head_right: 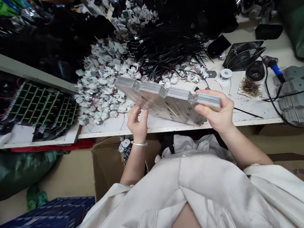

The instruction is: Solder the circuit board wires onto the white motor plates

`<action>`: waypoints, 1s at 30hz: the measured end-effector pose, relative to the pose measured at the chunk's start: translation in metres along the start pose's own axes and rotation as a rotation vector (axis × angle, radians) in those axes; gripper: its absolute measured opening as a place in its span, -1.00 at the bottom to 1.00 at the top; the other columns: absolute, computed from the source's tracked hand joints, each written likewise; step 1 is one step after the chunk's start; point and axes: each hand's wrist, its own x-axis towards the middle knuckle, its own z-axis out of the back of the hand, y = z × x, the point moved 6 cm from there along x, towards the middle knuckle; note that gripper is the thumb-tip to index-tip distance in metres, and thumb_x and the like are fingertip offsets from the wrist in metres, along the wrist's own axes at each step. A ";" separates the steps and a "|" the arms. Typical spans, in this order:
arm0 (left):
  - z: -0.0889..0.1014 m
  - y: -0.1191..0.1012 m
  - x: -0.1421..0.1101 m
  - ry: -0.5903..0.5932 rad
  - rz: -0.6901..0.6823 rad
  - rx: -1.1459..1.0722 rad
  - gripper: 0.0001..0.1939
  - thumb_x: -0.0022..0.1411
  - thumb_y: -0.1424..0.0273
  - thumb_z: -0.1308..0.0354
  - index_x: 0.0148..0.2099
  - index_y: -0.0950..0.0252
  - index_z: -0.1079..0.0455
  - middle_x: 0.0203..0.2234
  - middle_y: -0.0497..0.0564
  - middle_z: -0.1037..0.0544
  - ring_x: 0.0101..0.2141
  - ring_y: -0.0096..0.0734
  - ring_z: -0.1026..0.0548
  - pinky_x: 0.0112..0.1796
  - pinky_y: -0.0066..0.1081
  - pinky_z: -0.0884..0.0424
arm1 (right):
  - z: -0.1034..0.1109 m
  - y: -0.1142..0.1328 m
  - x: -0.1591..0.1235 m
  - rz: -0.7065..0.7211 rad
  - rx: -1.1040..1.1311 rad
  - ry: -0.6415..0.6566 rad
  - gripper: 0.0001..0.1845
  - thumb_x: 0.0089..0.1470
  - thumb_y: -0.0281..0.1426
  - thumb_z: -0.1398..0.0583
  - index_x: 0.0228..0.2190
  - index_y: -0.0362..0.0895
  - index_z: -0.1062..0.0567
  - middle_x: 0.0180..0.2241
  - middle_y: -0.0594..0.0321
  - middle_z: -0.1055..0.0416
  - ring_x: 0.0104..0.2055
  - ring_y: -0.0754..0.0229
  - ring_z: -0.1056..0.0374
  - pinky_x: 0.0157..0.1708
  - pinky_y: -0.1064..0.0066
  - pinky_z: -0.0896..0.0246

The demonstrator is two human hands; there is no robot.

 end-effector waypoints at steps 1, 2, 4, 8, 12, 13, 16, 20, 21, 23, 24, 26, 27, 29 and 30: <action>0.001 -0.005 0.006 -0.001 0.050 -0.060 -0.49 0.15 -0.04 -0.36 -0.03 0.24 -0.52 -0.06 0.14 -0.58 -0.03 -0.21 -0.58 -0.02 -0.24 -0.54 | -0.003 0.011 -0.001 0.046 -0.032 0.062 -0.54 -0.35 -0.19 -0.56 -0.32 0.00 -0.67 -0.32 0.23 -0.66 -0.30 0.11 -0.60 -0.11 0.16 -0.57; 0.001 -0.008 0.012 -0.002 0.130 -0.141 -0.47 0.14 -0.05 -0.36 -0.02 0.22 -0.50 -0.06 0.13 -0.58 -0.06 -0.22 -0.60 -0.05 -0.25 -0.57 | -0.007 0.020 -0.002 0.074 -0.065 0.144 -0.54 -0.38 -0.24 -0.57 -0.31 0.02 -0.68 -0.30 0.21 -0.68 -0.26 0.06 -0.62 -0.11 0.14 -0.58; -0.001 -0.012 0.019 0.051 0.341 -0.333 -0.43 0.17 -0.14 -0.27 0.00 0.18 -0.45 -0.06 0.10 -0.58 -0.13 -0.22 -0.63 -0.16 -0.25 -0.62 | -0.018 0.028 -0.005 0.105 -0.149 0.354 -0.50 -0.47 -0.34 -0.59 -0.33 0.06 -0.69 -0.26 0.20 -0.69 -0.19 -0.02 -0.64 -0.12 0.11 -0.61; -0.011 -0.020 0.012 0.275 0.649 -0.521 -0.29 0.22 -0.33 0.04 -0.02 0.18 -0.43 0.05 0.14 -0.58 0.02 -0.08 -0.59 -0.13 -0.18 -0.64 | -0.041 0.016 -0.025 0.154 -0.328 0.775 -0.61 -0.34 -0.40 -0.55 -0.38 0.18 -0.69 -0.22 0.28 -0.69 -0.10 0.00 -0.64 -0.08 0.15 -0.62; -0.003 -0.013 -0.004 0.139 0.704 -0.530 -0.48 0.02 0.00 -0.32 -0.07 0.21 -0.42 0.01 0.09 -0.60 0.16 -0.07 -0.50 0.05 -0.23 -0.56 | -0.051 -0.015 -0.056 0.217 -0.420 1.039 -0.71 -0.20 -0.26 -0.52 -0.34 0.21 -0.69 -0.12 0.31 -0.67 0.06 0.01 -0.57 0.10 0.09 -0.52; -0.002 -0.011 -0.008 0.118 0.703 -0.528 -0.51 -0.02 0.09 -0.33 -0.07 0.21 -0.41 -0.02 0.07 -0.61 0.16 -0.09 -0.50 0.08 -0.24 -0.54 | -0.051 -0.023 -0.063 0.230 -0.440 1.083 -0.66 -0.24 -0.20 -0.54 -0.32 0.21 -0.69 -0.08 0.31 -0.66 0.11 -0.02 -0.55 0.17 0.04 -0.46; 0.000 -0.002 -0.019 0.104 0.689 -0.472 -0.53 -0.05 0.19 -0.27 -0.06 0.18 -0.39 -0.07 0.02 -0.61 0.14 -0.14 -0.50 0.11 -0.23 -0.53 | -0.037 -0.044 -0.074 0.236 -0.513 1.147 -0.43 -0.33 -0.03 -0.54 -0.18 0.22 -0.67 0.08 0.27 -0.59 0.25 -0.11 -0.43 0.41 -0.20 -0.05; 0.002 0.011 -0.027 0.105 0.670 -0.411 -0.55 -0.05 0.14 -0.26 -0.10 0.16 -0.37 -0.13 0.01 -0.58 0.07 -0.13 -0.54 0.07 -0.22 -0.55 | 0.012 -0.054 -0.067 0.102 -0.581 0.880 -0.24 -0.47 0.04 -0.55 -0.13 0.17 -0.65 0.21 0.20 -0.47 0.40 -0.24 -0.20 0.43 -0.30 0.14; 0.003 0.014 -0.029 0.103 0.666 -0.392 -0.56 -0.05 0.11 -0.26 -0.12 0.16 -0.37 -0.14 0.02 -0.58 0.05 -0.13 -0.55 0.06 -0.22 -0.54 | 0.030 -0.055 -0.064 0.041 -0.579 0.705 -0.29 -0.45 0.04 -0.55 -0.17 0.13 -0.65 0.16 0.18 -0.49 0.37 -0.20 -0.24 0.41 -0.24 0.01; 0.007 0.020 -0.033 0.091 0.654 -0.336 -0.56 -0.06 0.09 -0.28 -0.14 0.16 -0.37 -0.16 0.02 -0.57 0.02 -0.14 -0.55 0.04 -0.23 -0.54 | 0.067 -0.061 -0.066 -0.161 -0.521 0.327 -0.49 -0.26 0.04 -0.49 -0.28 0.05 -0.65 -0.07 0.15 -0.60 0.10 -0.04 -0.49 0.20 -0.04 -0.37; 0.010 0.022 -0.034 0.079 0.647 -0.309 -0.54 -0.08 0.09 -0.31 -0.14 0.16 -0.37 -0.17 0.02 -0.56 0.00 -0.16 -0.56 0.02 -0.25 -0.54 | 0.079 -0.071 -0.075 -0.326 -0.454 0.205 -0.54 -0.15 0.07 -0.43 -0.32 0.00 -0.63 -0.22 0.15 -0.61 -0.10 0.05 -0.56 0.00 0.07 -0.51; 0.014 0.025 -0.036 0.061 0.631 -0.274 -0.50 -0.13 0.12 -0.37 -0.15 0.16 -0.36 -0.20 0.00 -0.55 -0.06 -0.22 -0.57 -0.03 -0.28 -0.55 | 0.079 -0.100 -0.103 -0.732 -0.238 0.172 -0.46 -0.06 0.15 -0.34 -0.33 -0.07 -0.60 -0.44 0.18 -0.58 -0.41 0.14 -0.53 -0.36 0.22 -0.52; 0.016 0.025 -0.037 0.057 0.625 -0.266 -0.50 -0.15 0.14 -0.39 -0.15 0.16 -0.36 -0.22 -0.02 -0.55 -0.11 -0.26 -0.57 -0.06 -0.30 -0.55 | 0.068 -0.114 -0.119 -0.915 -0.110 0.233 -0.40 -0.10 0.18 -0.34 -0.32 -0.09 -0.60 -0.47 0.18 -0.58 -0.46 0.13 -0.51 -0.44 0.24 -0.50; 0.020 0.025 -0.038 0.042 0.618 -0.256 -0.51 -0.14 0.16 -0.42 -0.16 0.15 -0.36 -0.28 -0.08 -0.53 -0.22 -0.37 -0.56 -0.14 -0.34 -0.54 | 0.040 -0.133 -0.141 -1.115 0.104 0.331 -0.32 -0.24 0.18 -0.41 -0.27 -0.11 -0.59 -0.41 0.17 -0.63 -0.38 0.08 -0.57 -0.36 0.20 -0.54; 0.022 0.024 -0.038 0.044 0.608 -0.242 -0.53 -0.11 0.17 -0.43 -0.17 0.15 -0.37 -0.31 -0.11 -0.52 -0.27 -0.41 -0.54 -0.17 -0.35 -0.54 | 0.028 -0.139 -0.145 -1.128 0.167 0.320 -0.32 -0.29 0.15 -0.44 -0.26 -0.10 -0.59 -0.37 0.18 -0.64 -0.30 0.06 -0.59 -0.27 0.19 -0.56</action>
